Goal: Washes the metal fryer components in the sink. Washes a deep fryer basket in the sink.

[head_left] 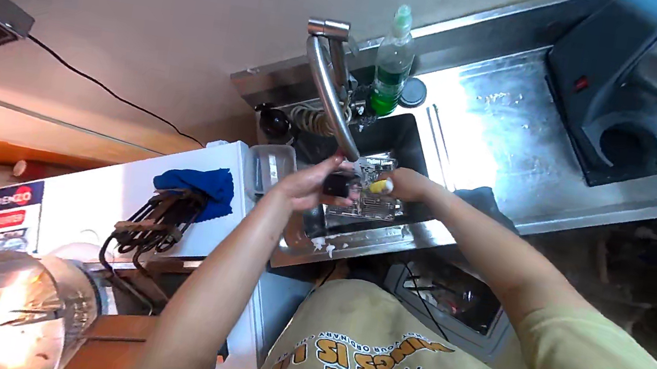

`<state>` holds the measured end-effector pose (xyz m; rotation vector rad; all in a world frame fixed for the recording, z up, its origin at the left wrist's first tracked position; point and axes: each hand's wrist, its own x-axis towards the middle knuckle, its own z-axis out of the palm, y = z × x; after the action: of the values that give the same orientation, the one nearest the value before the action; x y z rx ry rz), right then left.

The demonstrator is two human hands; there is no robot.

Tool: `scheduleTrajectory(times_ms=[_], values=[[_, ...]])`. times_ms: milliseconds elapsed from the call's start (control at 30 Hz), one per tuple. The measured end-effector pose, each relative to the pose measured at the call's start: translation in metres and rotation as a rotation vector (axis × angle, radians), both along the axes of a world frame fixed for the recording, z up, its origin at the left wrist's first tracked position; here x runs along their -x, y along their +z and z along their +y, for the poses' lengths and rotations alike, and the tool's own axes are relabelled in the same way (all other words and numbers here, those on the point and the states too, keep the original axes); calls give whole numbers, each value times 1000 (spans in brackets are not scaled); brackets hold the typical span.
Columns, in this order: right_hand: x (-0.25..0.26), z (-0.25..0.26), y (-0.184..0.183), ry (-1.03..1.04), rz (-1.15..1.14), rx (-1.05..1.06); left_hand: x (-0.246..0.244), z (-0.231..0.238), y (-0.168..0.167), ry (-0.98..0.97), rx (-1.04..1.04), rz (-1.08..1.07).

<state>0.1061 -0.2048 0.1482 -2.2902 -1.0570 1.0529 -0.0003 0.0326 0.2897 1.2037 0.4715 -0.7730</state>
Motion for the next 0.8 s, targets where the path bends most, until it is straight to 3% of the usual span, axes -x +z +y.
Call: scheduleTrajectory(times_ms=[167,267,333,433,567,633,700,800], values=[[-23,-4,40,25,160,109,19,-8,-31,76,223,-251],[-21,-4,33,18,123,270,30,-16,-45,64,220,-292],[-18,-6,9,-33,56,305,27,-30,-46,93,97,-260],[-14,-8,10,-326,68,69,8,-54,-43,194,-316,-205],[13,22,44,-737,236,-408,-21,-60,-43,76,-784,-353],[37,43,51,-870,205,-617,-30,-60,-46,135,-815,-419],[60,61,44,-970,31,-760,-37,-59,-55,234,-768,-476],[78,79,14,-1036,-102,-727,-39,-63,-59,359,-694,-378]])
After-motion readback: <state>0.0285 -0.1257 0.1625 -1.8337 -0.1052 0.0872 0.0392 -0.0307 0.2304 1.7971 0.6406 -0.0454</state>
